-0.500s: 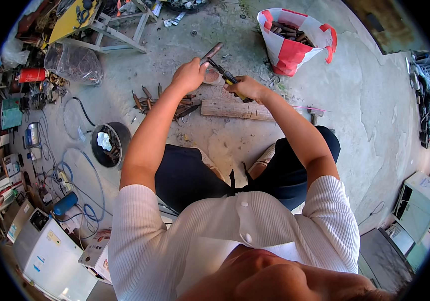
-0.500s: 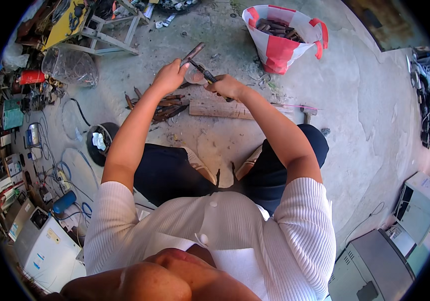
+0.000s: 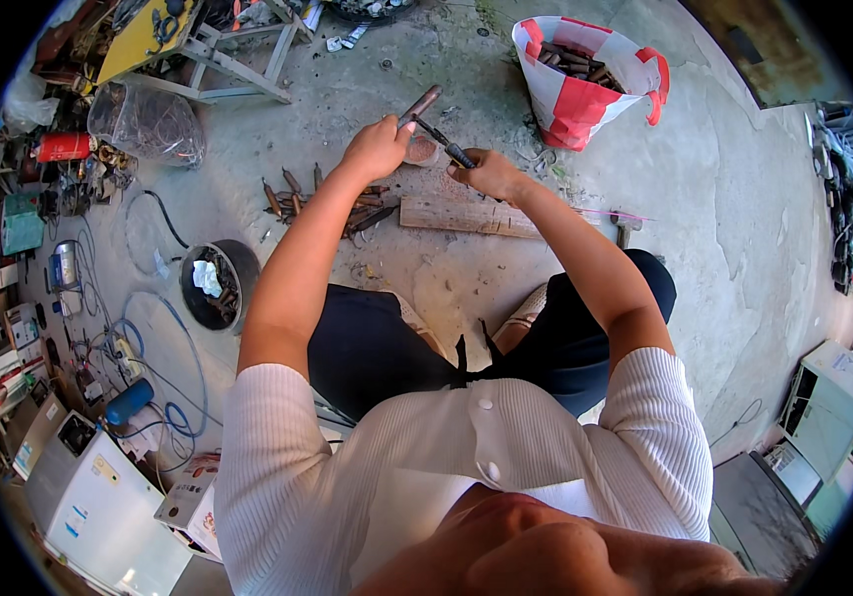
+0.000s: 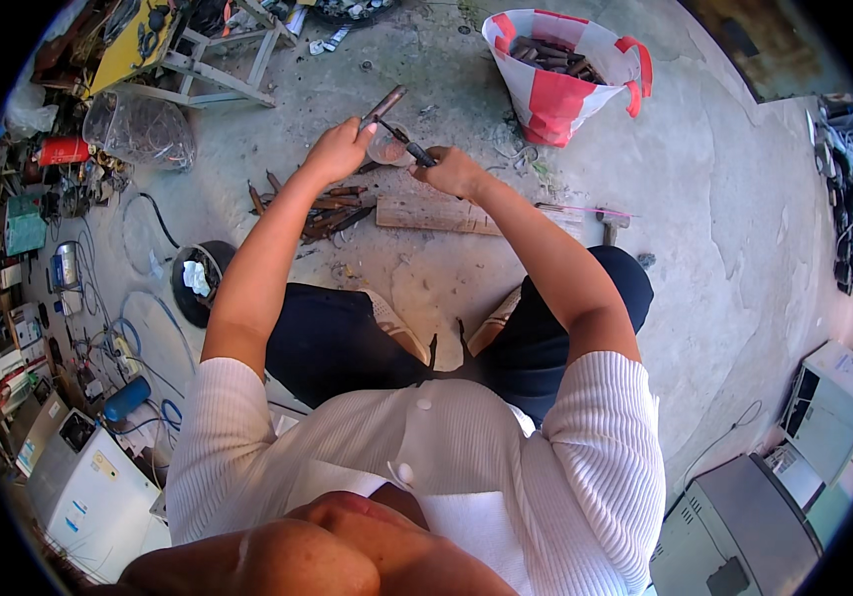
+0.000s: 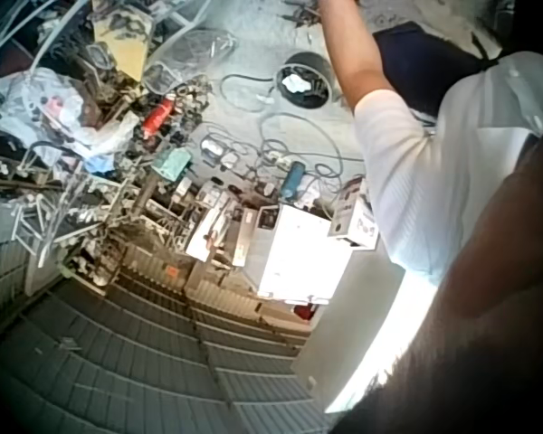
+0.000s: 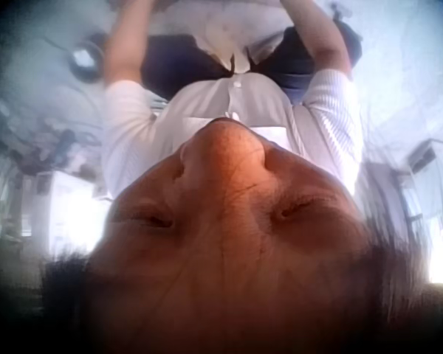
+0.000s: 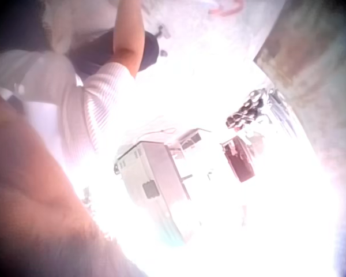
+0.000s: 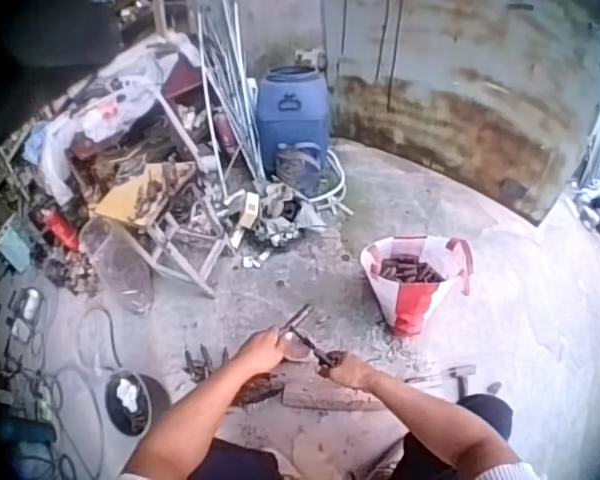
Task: The person holds a metal rod with pliers and strikes it with a hammer against a wooden block. They pick up and handle various metal pieces, including a flat metal plate, while working on the concrete floor.
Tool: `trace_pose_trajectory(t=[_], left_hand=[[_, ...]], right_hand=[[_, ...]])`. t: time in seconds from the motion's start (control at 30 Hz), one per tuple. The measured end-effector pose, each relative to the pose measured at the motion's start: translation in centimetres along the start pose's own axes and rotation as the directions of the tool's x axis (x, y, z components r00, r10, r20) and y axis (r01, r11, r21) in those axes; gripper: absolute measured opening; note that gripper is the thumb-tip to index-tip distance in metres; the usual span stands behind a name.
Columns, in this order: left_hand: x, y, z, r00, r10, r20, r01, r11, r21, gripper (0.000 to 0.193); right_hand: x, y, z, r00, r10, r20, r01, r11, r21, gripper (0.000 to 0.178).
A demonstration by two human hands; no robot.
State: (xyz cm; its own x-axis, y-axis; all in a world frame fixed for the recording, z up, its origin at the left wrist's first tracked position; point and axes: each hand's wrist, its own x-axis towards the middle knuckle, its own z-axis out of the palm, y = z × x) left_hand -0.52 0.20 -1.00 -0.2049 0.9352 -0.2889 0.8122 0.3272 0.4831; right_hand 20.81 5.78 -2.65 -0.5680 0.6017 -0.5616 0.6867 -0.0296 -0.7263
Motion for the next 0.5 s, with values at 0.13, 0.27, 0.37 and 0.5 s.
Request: trace_pose_trajectory(t=[0.13,0.27,0.37,0.5], left_hand=[[-0.1,0.1,0.1,1.0,0.006,-0.009,-0.006,1.0,0.01,0.045],[-0.5,0.0,-0.2,1.0,0.012,0.014,-0.012,1.0,-0.014,0.046],[-0.7,-0.1,0.1,0.999,0.049,0.006,-0.049,0.999,-0.004,0.044],[-1.1,-0.5,1.3,0.996,0.088,0.004,-0.088,0.996,-0.032,0.043]], right_hand=[[0.3,1.0,0.9,0.996,-0.061,-0.072,0.058,0.997,-0.054,0.043],[0.1,1.1,1.4,0.979,-0.137,-0.152,0.124,0.988,-0.091,0.041],[0.3,1.7,1.5,0.964,-0.165,-0.208,0.129,0.976,-0.176,0.039],[-0.1,2.0,0.8,0.96,-0.2,-0.196,0.138,0.947,-0.289,0.035]])
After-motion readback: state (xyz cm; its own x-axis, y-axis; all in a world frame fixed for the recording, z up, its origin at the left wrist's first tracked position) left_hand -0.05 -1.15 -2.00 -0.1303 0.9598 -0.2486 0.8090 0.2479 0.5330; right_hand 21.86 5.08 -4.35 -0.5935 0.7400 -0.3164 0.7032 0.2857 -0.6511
